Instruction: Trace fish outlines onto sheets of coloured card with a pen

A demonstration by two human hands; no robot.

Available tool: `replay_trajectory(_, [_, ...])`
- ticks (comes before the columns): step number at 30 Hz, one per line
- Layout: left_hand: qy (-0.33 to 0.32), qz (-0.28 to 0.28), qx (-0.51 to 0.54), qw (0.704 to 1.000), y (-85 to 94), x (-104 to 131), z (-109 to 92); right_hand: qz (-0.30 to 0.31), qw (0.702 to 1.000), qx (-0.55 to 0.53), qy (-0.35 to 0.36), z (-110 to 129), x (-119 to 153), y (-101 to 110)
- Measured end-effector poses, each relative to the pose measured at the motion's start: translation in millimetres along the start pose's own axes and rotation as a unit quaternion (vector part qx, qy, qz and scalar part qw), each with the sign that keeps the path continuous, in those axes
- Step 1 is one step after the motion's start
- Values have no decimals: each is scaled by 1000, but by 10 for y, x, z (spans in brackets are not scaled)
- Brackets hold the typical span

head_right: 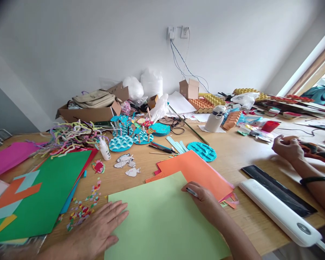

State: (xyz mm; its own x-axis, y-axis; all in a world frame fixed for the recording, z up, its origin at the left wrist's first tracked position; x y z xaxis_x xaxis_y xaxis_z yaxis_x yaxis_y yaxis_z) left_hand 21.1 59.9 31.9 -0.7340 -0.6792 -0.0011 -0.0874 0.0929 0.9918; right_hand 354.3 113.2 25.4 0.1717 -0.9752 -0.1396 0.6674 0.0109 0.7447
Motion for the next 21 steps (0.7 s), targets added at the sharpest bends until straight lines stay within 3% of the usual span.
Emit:
replay_trajectory(8, [41,35,32,998,-209,214,-37,-13,1000,12,-19,24,6,-30])
replay_trajectory(13, [28,-5,22,999,-286,248,-48,-13,1000,13,-6,109,-16,-1])
replay_trajectory(17, [65,-65,-37,995,-261,316,150,-14,999,23,-19,104,-9,21])
replay_trajectory(21, [108,-75,-87,988,-198,349,386,-16,999,27,-24,27,8,2])
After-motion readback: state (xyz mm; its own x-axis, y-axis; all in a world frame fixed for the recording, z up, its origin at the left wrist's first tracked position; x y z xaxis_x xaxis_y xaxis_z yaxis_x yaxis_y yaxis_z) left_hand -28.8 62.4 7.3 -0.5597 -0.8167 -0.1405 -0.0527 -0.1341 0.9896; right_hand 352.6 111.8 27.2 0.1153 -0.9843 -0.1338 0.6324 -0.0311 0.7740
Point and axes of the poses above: each hand's wrist, its own x-axis away from the middle knuckle, its own y-axis out of the back of the hand, z = x × y, the point moved 3 cm from there along -x, towards the middle knuckle, and after that the axes turned 6 degrees about -z, right-handed, at the moved point
